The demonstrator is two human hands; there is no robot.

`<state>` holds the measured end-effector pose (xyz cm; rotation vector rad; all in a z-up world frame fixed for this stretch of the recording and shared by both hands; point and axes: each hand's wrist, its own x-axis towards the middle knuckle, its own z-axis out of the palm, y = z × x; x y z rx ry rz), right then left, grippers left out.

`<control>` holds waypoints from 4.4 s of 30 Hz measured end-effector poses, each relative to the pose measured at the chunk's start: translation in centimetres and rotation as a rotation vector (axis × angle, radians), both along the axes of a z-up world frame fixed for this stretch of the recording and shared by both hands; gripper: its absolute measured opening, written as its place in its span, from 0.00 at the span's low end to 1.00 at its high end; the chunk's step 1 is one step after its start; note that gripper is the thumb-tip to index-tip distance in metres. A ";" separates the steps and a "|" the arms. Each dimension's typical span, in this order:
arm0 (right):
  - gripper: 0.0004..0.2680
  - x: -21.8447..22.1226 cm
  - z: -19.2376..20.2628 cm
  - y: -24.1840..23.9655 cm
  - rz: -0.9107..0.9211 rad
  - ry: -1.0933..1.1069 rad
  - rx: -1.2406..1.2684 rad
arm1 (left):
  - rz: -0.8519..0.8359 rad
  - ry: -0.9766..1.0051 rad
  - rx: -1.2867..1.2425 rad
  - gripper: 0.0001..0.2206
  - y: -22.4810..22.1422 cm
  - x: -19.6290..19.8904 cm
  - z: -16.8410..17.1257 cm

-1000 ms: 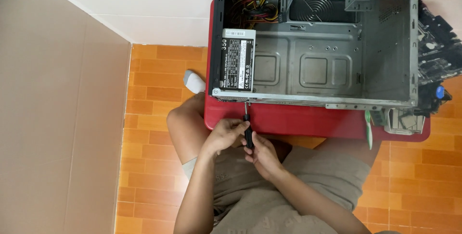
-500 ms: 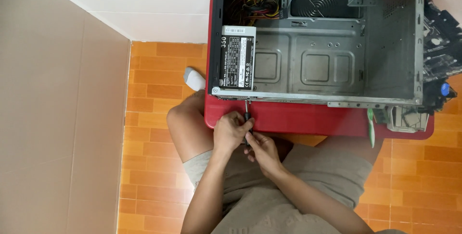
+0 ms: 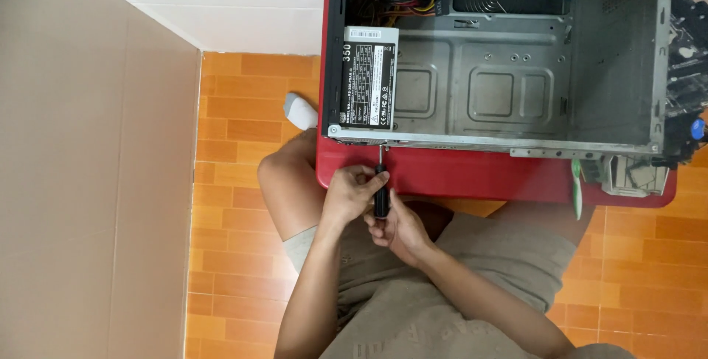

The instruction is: Installing a power supply unit into a computer case and securing it with a screwdriver.

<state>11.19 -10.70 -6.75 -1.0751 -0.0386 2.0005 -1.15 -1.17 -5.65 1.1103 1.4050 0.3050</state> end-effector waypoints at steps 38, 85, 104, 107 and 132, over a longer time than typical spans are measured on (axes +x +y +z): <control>0.15 0.0 -1.5 -0.3 -0.183 0.318 -0.044 | -0.058 -0.072 -0.091 0.13 -0.2 0.4 -0.5; 0.16 -0.2 0.7 0.7 -0.133 0.167 -0.129 | 0.023 -0.310 -0.085 0.10 0.5 0.5 2.4; 0.14 0.5 -1.4 -0.7 -0.079 0.418 0.060 | -0.037 -0.273 -0.127 0.11 0.4 0.5 4.5; 0.17 0.5 -0.4 -0.2 -0.035 0.330 0.055 | 0.085 -0.382 -0.196 0.12 0.3 0.9 2.6; 0.17 0.8 0.1 0.4 -0.236 -0.042 -0.090 | 0.059 -0.168 -0.092 0.17 0.3 0.5 2.8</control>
